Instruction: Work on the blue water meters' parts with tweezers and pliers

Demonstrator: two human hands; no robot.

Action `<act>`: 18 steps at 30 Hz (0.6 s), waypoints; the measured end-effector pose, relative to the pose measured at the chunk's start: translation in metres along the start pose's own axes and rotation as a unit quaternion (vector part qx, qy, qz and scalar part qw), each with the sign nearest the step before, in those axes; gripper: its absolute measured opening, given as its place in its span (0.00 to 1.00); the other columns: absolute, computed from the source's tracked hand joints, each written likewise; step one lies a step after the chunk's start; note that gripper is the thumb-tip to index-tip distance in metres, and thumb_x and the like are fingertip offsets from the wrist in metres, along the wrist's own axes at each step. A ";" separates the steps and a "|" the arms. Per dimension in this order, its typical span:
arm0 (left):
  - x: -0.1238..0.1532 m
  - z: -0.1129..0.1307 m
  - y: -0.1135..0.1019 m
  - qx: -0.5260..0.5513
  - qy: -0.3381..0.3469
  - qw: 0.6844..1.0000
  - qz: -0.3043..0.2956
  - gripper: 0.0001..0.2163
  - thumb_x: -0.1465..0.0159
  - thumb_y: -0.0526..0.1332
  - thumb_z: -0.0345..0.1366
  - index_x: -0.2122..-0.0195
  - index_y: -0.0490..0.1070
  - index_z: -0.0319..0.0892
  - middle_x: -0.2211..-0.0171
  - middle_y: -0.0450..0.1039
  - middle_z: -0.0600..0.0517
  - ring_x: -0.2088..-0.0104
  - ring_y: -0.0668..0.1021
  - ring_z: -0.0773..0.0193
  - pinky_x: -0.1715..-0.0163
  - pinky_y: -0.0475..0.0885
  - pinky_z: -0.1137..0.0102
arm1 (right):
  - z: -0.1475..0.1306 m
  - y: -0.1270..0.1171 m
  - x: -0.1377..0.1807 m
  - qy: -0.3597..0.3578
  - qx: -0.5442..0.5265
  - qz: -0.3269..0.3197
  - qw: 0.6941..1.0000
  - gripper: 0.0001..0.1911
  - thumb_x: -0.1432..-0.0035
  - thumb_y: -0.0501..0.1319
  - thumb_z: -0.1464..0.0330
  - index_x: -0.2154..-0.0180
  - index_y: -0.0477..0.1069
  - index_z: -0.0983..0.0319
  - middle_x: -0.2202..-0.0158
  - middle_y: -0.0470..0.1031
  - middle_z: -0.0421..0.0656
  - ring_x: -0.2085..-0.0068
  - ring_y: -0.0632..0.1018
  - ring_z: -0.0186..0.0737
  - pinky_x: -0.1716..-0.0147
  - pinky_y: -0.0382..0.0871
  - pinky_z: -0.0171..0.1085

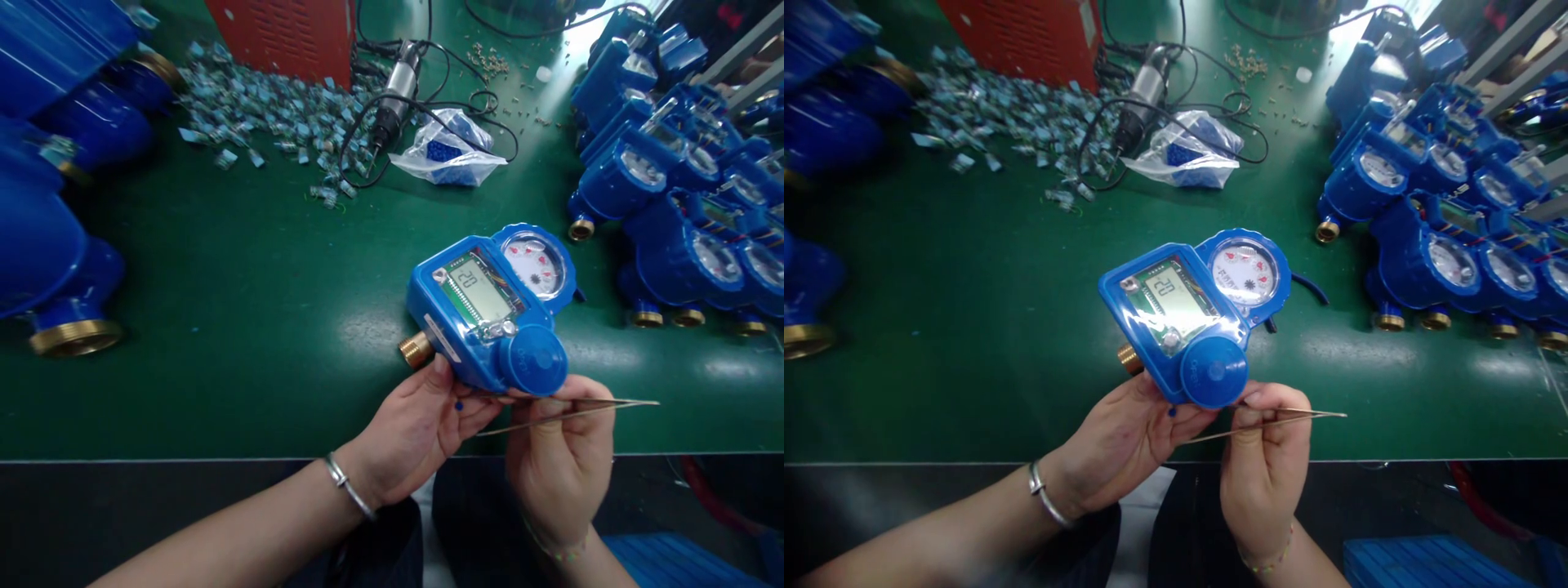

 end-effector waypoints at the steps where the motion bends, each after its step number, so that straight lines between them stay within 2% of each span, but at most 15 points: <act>1: 0.000 -0.001 -0.001 -0.001 -0.005 1.000 0.009 0.14 0.30 0.49 0.36 0.54 0.70 0.33 0.53 0.74 0.37 0.51 0.76 0.53 0.44 0.63 0.58 | -0.003 0.001 0.000 -0.009 -0.011 -0.001 1.000 0.05 0.37 0.55 0.74 0.60 0.64 0.59 0.66 0.71 0.40 0.65 0.75 0.34 0.66 0.71 0.35; 4: 0.003 0.001 -0.002 -0.014 -0.007 1.000 0.023 0.16 0.30 0.49 0.37 0.57 0.72 0.32 0.55 0.75 0.37 0.51 0.76 0.52 0.44 0.63 0.56 | -0.019 0.006 -0.001 -0.069 -0.053 -0.013 0.996 0.09 0.38 0.54 0.77 0.59 0.63 0.59 0.66 0.73 0.39 0.65 0.76 0.35 0.65 0.73 0.36; 7: 0.008 0.003 -0.002 -0.030 -0.006 0.999 0.017 0.16 0.31 0.51 0.40 0.59 0.73 0.34 0.57 0.77 0.39 0.52 0.77 0.54 0.46 0.66 0.59 | -0.032 0.003 -0.006 -0.128 -0.088 0.008 0.988 0.10 0.39 0.53 0.79 0.58 0.62 0.60 0.66 0.74 0.40 0.65 0.77 0.37 0.67 0.74 0.37; 11: 0.015 0.004 -0.004 -0.102 -0.009 0.995 0.005 0.14 0.37 0.61 0.40 0.53 0.72 0.38 0.51 0.74 0.40 0.47 0.72 0.53 0.44 0.63 0.59 | -0.038 -0.011 -0.023 -0.172 -0.091 0.056 0.979 0.08 0.39 0.54 0.78 0.59 0.63 0.61 0.68 0.75 0.41 0.68 0.77 0.38 0.70 0.73 0.38; 14: 0.012 0.001 -0.002 -0.200 -0.022 0.980 0.007 0.19 0.43 0.68 0.32 0.51 0.71 0.40 0.49 0.72 0.41 0.46 0.71 0.53 0.42 0.60 0.59 | -0.038 -0.022 -0.052 -0.171 -0.108 0.076 0.976 0.07 0.39 0.55 0.76 0.60 0.62 0.60 0.68 0.75 0.40 0.69 0.77 0.37 0.68 0.71 0.38; 16: 0.006 -0.004 0.001 -0.237 -0.036 0.970 0.030 0.16 0.43 0.68 0.30 0.54 0.72 0.40 0.52 0.74 0.42 0.49 0.73 0.54 0.44 0.62 0.59 | -0.039 -0.025 -0.080 -0.159 -0.129 0.073 0.976 0.05 0.38 0.55 0.73 0.60 0.62 0.59 0.67 0.76 0.39 0.66 0.78 0.36 0.65 0.71 0.38; 18: -0.003 -0.010 0.004 -0.236 -0.039 0.969 0.058 0.10 0.41 0.66 0.31 0.58 0.74 0.38 0.55 0.75 0.43 0.54 0.75 0.56 0.48 0.65 0.60 | -0.039 -0.016 -0.112 -0.133 -0.159 0.032 0.978 0.04 0.37 0.54 0.69 0.60 0.60 0.57 0.66 0.77 0.38 0.63 0.78 0.37 0.60 0.70 0.40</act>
Point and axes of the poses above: each hand's wrist, its own x-axis away from the middle knuckle, its own y-axis out of the palm, z = x × y, the point moved 7 cm from there along -x, towards the middle knuckle
